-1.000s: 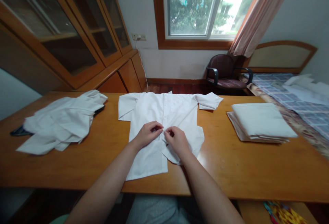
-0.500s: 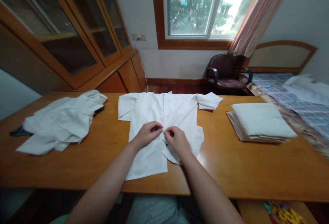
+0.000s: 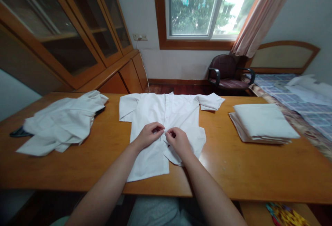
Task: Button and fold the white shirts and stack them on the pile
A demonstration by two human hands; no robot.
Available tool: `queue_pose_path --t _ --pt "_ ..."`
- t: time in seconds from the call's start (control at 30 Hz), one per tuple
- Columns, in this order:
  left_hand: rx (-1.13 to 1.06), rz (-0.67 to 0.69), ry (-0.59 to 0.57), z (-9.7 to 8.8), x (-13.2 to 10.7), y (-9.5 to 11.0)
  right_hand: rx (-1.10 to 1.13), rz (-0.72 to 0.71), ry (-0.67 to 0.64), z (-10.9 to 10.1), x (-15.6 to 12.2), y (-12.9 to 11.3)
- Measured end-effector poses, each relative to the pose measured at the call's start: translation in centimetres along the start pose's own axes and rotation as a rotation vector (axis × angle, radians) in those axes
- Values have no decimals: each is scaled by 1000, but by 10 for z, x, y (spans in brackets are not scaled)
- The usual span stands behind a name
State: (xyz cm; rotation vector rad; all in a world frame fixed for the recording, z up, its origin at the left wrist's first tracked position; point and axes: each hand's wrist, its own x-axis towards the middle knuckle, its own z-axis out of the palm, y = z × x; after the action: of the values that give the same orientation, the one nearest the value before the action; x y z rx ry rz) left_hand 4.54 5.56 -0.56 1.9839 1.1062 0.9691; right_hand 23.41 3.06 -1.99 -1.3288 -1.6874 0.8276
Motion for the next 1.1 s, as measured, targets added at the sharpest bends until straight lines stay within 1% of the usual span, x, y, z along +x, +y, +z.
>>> queue_pose_path --t 0.9,1.1 --pt "-19 1 3 0 0 0 3 4 -3 0 0 0" --pt "-17 1 1 1 0 -2 -4 7 5 1 0 2"
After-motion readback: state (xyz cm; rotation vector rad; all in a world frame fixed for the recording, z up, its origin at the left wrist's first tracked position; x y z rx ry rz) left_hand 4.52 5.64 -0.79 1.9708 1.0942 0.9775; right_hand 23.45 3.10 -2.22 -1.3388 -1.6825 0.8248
